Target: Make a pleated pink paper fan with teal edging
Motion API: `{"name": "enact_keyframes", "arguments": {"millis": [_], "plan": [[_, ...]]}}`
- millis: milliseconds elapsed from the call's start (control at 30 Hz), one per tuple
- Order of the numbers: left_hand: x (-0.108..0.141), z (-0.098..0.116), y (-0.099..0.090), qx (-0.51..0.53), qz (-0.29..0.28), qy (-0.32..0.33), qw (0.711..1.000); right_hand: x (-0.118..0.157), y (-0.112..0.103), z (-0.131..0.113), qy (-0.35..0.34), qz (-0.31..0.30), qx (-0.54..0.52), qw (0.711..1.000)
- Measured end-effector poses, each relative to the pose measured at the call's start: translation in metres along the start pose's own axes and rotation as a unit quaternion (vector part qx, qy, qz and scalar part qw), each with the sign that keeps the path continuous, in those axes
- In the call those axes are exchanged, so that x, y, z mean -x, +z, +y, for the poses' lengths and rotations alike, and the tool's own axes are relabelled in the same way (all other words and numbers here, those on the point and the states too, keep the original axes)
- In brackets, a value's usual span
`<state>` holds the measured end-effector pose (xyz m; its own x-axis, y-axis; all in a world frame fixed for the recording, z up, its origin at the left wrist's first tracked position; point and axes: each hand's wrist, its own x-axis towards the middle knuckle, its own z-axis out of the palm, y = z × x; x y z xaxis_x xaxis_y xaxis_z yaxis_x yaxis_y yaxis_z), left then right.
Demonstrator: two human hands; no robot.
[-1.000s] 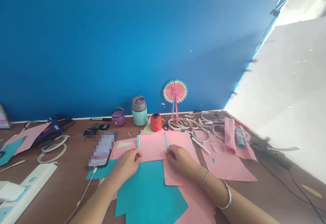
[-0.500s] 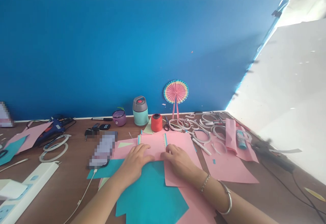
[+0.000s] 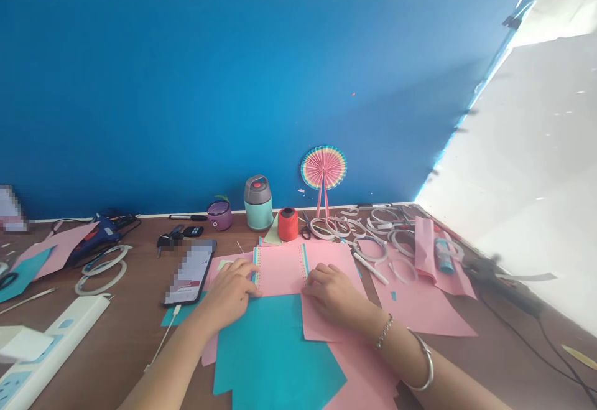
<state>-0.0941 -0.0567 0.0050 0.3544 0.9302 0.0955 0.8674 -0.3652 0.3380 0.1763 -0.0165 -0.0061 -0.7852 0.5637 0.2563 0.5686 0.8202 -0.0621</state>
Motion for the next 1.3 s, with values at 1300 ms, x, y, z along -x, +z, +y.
{"name": "enact_keyframes", "arguments": {"millis": [1300], "plan": [[-0.012,0.051,0.036,-0.112,0.104,0.075,0.985,0.000,0.004,-0.009,0.011,0.122,0.006,0.992]]}}
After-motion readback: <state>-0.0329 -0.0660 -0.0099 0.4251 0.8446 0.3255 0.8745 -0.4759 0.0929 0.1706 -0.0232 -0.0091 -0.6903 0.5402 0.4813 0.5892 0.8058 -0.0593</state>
